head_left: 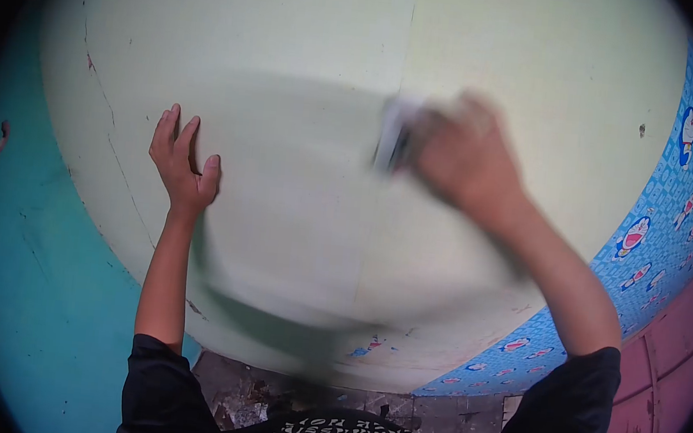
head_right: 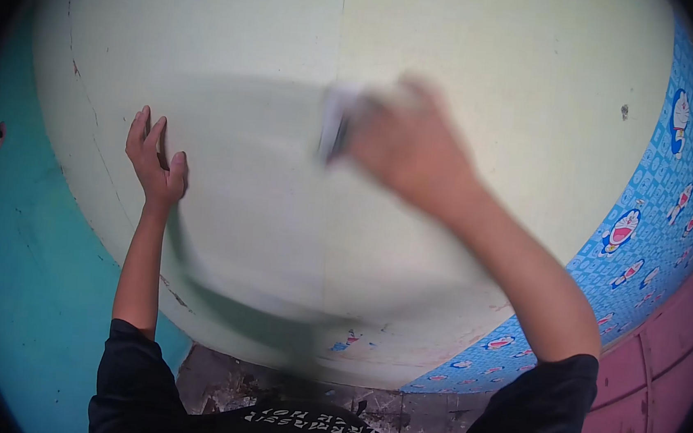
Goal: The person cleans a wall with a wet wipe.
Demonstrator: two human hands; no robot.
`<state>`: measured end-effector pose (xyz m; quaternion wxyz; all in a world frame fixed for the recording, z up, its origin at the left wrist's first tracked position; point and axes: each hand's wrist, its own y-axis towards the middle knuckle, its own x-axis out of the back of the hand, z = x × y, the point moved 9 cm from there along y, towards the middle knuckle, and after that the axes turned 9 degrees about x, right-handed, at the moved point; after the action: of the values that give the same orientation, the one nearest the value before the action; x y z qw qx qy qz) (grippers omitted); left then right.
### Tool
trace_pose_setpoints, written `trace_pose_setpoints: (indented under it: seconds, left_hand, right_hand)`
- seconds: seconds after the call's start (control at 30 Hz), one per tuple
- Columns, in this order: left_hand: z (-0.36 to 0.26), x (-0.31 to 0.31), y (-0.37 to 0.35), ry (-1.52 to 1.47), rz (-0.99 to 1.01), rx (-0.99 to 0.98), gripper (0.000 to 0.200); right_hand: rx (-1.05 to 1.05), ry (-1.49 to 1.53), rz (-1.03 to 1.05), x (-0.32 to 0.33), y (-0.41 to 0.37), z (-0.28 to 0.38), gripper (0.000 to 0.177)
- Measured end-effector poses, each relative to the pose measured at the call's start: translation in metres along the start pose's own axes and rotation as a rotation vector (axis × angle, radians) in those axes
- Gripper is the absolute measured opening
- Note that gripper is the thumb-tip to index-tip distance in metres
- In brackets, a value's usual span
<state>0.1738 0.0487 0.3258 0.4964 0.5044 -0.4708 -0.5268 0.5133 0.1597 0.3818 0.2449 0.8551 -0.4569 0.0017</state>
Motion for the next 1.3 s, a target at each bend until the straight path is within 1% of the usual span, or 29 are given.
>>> trace_pose_setpoints:
  seconds: [0.03, 0.07, 0.13, 0.17, 0.2, 0.23, 0.27, 0.33, 0.37, 0.4, 0.47, 0.53, 0.6, 0.67, 0.77, 0.8, 0.87, 0.93, 0.97, 1.07, 1.17, 1.2, 1.27, 1.3]
  left_hand:
    - [0.0, 0.0, 0.0, 0.013, 0.004, 0.001, 0.059]
    - [0.0, 0.001, 0.0, 0.027, 0.012, 0.002, 0.058]
    - [0.0, 0.0, 0.0, 0.021, 0.006, -0.004, 0.058]
    - [0.0, 0.0, -0.001, 0.017, 0.006, -0.004, 0.058]
    - [0.0, 0.0, 0.0, 0.011, 0.002, -0.003, 0.058]
    - [0.0, 0.001, 0.0, 0.003, -0.003, 0.002, 0.058]
    - [0.0, 0.001, -0.001, -0.003, -0.01, 0.008, 0.058]
    - [0.001, 0.001, -0.002, 0.005, -0.005, 0.006, 0.058]
    - [0.001, 0.001, -0.001, 0.006, -0.004, 0.002, 0.058]
    - [0.001, 0.0, -0.001, 0.008, -0.005, 0.007, 0.057]
    - [0.002, 0.001, -0.002, 0.02, -0.006, 0.016, 0.057]
    - [0.002, 0.001, -0.003, 0.01, -0.01, 0.022, 0.057]
    - [0.002, 0.001, -0.002, 0.006, -0.017, 0.024, 0.056]
    - [0.001, 0.001, -0.002, 0.006, -0.016, 0.025, 0.056]
    - [0.002, 0.001, -0.003, -0.011, -0.019, 0.048, 0.056]
    - [0.002, 0.0, -0.003, -0.023, -0.017, 0.051, 0.056]
    - [0.004, 0.001, -0.004, -0.034, -0.017, 0.056, 0.056]
    - [0.003, 0.002, -0.003, 0.006, -0.008, 0.033, 0.056]
    - [0.002, 0.002, -0.002, 0.023, -0.002, 0.024, 0.056]
    - [0.001, 0.002, -0.003, 0.015, 0.003, 0.031, 0.057]
    - [0.006, 0.001, -0.009, 0.038, 0.014, 0.062, 0.058]
    - [0.006, 0.001, -0.011, 0.042, 0.023, 0.062, 0.058]
    - [0.005, 0.002, -0.015, 0.051, 0.035, 0.064, 0.059]
    - [0.004, 0.003, -0.018, 0.055, 0.047, 0.064, 0.06]
  right_hand:
    - [0.164, 0.154, 0.039, 0.003, 0.0, 0.037, 0.008]
    - [0.236, 0.172, 0.089, 0.004, -0.001, 0.058, 0.008]
    - [0.192, 0.184, 0.009, 0.006, -0.003, 0.029, 0.009]
    - [0.071, 0.07, -0.018, 0.014, -0.003, -0.004, 0.01]
    - [-0.058, -0.018, -0.134, 0.035, 0.001, -0.042, 0.019]
    - [-0.224, -0.107, -0.013, 0.05, 0.005, -0.076, 0.026]
    - [-0.301, -0.137, -0.152, 0.064, 0.003, -0.094, 0.027]
    - [-0.206, -0.147, -0.065, 0.054, 0.004, -0.08, 0.023]
    - [-0.123, -0.056, -0.123, 0.038, 0.0, -0.056, 0.018]
    - [0.007, 0.015, -0.059, 0.023, -0.003, -0.021, 0.012]
    - [0.172, 0.141, 0.088, 0.01, -0.004, 0.034, 0.01]
    - [0.192, 0.121, 0.014, 0.015, -0.007, 0.017, 0.009]
    - [-0.043, -0.089, -0.057, 0.032, -0.003, -0.045, 0.012]
    - [-0.303, -0.219, -0.121, 0.058, -0.005, -0.099, 0.015]
    - [-0.216, -0.086, -0.091, 0.037, 0.0, -0.067, 0.013]
    - [-0.053, -0.019, -0.063, 0.02, -0.002, -0.031, 0.011]
    - [0.227, 0.099, 0.081, 0.008, 0.005, 0.028, 0.009]
    - [0.239, 0.118, 0.016, 0.009, 0.003, 0.007, 0.008]
    - [0.147, 0.017, -0.055, 0.015, 0.007, -0.02, 0.008]
    - [-0.249, -0.181, -0.201, 0.059, 0.014, -0.107, 0.015]
    - [-0.261, -0.092, -0.237, 0.05, 0.016, -0.095, 0.017]
    - [-0.195, -0.029, -0.113, 0.036, 0.021, -0.065, 0.019]
    - [0.118, 0.197, 0.003, 0.005, 0.012, 0.01, 0.028]
    - [0.159, 0.214, 0.01, 0.006, 0.012, 0.013, 0.028]
